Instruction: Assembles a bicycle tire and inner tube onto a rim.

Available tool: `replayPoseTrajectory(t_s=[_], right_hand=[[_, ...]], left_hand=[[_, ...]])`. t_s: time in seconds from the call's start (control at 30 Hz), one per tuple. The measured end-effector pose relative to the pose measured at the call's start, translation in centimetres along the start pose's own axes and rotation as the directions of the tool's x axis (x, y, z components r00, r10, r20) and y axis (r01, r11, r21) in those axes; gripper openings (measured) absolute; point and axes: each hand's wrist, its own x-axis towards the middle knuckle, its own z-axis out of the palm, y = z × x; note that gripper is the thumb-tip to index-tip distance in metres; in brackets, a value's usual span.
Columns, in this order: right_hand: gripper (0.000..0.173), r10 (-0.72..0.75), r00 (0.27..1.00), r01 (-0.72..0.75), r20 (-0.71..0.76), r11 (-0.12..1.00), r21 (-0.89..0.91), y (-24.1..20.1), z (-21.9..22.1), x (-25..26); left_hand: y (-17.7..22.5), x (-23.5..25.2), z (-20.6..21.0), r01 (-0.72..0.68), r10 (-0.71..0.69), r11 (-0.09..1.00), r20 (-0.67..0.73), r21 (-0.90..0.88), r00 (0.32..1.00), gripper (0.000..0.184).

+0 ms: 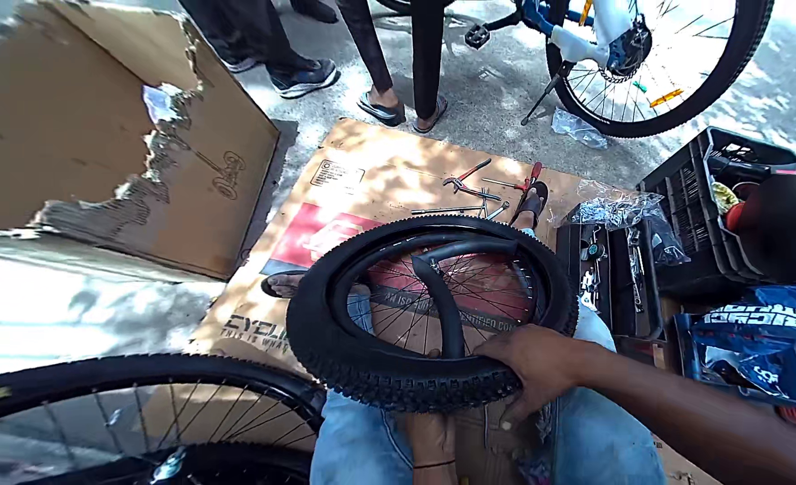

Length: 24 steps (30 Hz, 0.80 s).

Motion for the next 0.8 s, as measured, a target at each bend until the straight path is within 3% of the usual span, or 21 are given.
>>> replayPoseTrajectory(t_s=[0.1,0.17,0.27,0.4,0.43,0.53,0.63,0.73,0.8], right_hand=[[0.083,0.081,0.973,-0.112,-0.215,0.984,-0.136,-0.3,0.4,-0.6],[0.086,0.042,0.920,-0.090,-0.389,0.990,-0.106,-0.4,-0.9,-0.3],[0.088,0.098,0.871,-0.095,-0.482,0.995,0.031,-1.6,-4.4,-0.6],[0.081,0.155,0.864,-0.067,-0.480,0.978,0.196,-4.0,-6.9,-1.3],[0.079,0.138,0.857,-0.049,-0.496,0.981,0.188,-4.0,-6.9,-1.4],[0.076,0.135,0.818,-0.057,-0.559,0.986,0.155,-2.2,-8.8,-0.2],[0.069,0.200,0.818,-0.098,-0.540,0.973,0.210,-1.2,-13.2,2.6],[0.063,0.195,0.832,-0.122,-0.520,0.978,0.171,-2.0,-15.1,4.3],[0.064,0.155,0.812,-0.153,-0.563,0.987,0.051,-2.3,-15.2,4.4]], left_hand=[[0.4,-0.4,2.7,-0.039,0.039,0.999,0.010,0.036,0.999,0.030],[1.7,0.4,5.1,-0.099,0.098,0.993,0.013,0.070,0.995,0.031],[3.8,2.0,8.7,-0.113,0.112,0.992,0.022,0.050,0.993,0.026],[6.3,2.9,12.4,0.070,-0.070,0.997,-0.018,-0.019,0.997,0.043],[5.9,3.4,12.6,0.093,-0.093,0.996,0.019,-0.014,0.996,0.040],[5.6,4.9,15.1,0.044,-0.046,0.999,0.191,0.016,0.980,0.033],[5.7,6.2,17.5,-0.035,0.027,0.999,0.279,0.025,0.960,0.026],[7.0,8.0,18.6,-0.020,0.020,1.000,0.246,-0.004,0.969,0.029],[7.8,8.9,18.8,0.016,-0.001,0.998,0.240,-0.062,0.971,0.045]])
